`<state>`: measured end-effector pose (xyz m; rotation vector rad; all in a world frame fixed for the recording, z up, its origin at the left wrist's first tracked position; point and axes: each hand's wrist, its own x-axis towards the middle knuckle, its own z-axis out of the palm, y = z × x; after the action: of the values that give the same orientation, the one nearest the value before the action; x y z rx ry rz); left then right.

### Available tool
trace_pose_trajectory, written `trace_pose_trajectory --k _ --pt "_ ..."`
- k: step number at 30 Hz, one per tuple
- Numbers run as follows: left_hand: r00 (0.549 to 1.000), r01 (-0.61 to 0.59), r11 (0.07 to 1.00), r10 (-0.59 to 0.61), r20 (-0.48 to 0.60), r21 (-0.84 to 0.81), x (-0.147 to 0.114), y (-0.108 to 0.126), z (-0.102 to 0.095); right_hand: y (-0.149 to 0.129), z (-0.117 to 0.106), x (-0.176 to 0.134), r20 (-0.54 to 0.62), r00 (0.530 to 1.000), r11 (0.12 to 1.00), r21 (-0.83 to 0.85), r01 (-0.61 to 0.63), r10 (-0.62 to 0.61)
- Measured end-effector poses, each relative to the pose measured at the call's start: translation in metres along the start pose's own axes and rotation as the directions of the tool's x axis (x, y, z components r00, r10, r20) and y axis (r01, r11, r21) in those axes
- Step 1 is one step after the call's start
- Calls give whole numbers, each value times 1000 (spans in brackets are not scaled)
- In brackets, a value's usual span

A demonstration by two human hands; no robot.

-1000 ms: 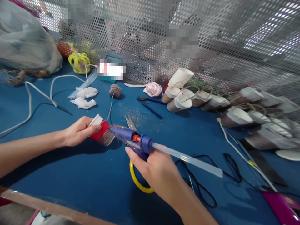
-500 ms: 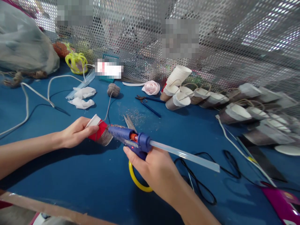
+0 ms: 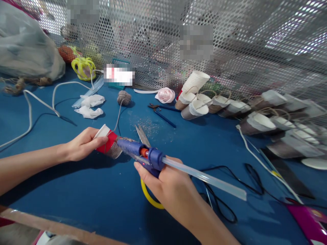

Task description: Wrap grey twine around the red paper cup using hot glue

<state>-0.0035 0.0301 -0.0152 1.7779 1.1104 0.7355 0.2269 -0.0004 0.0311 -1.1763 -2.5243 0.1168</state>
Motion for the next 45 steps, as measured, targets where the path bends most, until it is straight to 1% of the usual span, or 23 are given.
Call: trace_pose_trajectory --k 3,5,8,10,13,15,19,25,29,30,32,33,35,37,40,43,45 --pt "1000 -17 999 17 21 -35 0 1 -1 0 1 -1 15 998 997 41 -68 68" --pt "1000 -18 999 19 22 -38 0 2 -1 1 1 -2 23 998 995 73 -67 66" --pt "1000 -5 1000 5 12 -25 1 2 0 0 1 -2 1 999 995 83 -55 55" --pt "1000 5 999 -4 16 -48 1 2 0 -3 0 0 14 996 991 97 -90 89" --pt "999 29 999 -29 -16 -46 1 2 1 -7 -1 2 53 988 975 164 -151 144" --pt "999 38 998 -40 -28 -45 1 2 1 -9 -1 2 59 985 964 205 -171 162" --pt "999 37 992 -38 -5 -120 0 4 2 -10 2 -2 71 981 953 232 -195 183" --pt "996 70 987 -77 -40 -142 1 6 1 -14 3 -3 124 985 965 216 -146 122" --pt "995 86 985 -94 -45 -149 1 6 2 -16 3 -3 51 986 964 207 -166 159" --pt "994 87 986 -95 -47 -142 1 6 2 -16 4 -3 59 988 967 206 -150 141" --pt "994 86 988 -94 -55 -125 1 6 2 -16 4 -4 116 989 972 205 -111 89" --pt "994 85 989 -92 -55 -122 1 6 2 -16 5 -4 120 989 974 199 -106 83" --pt "995 80 988 -87 -46 -133 1 6 2 -16 5 -4 62 992 976 182 -122 113" --pt "997 62 989 -67 -33 -136 1 5 2 -15 5 -3 51 992 973 192 -127 119" --pt "999 37 996 -39 -28 -81 1 2 1 -10 2 -1 98 989 968 216 -131 112" --pt "999 18 1000 -18 -37 2 1 -2 1 0 1 0 66 993 979 177 -104 93" --pt "999 -20 999 21 -27 31 1 -3 1 7 1 0 34 995 978 183 -96 91"
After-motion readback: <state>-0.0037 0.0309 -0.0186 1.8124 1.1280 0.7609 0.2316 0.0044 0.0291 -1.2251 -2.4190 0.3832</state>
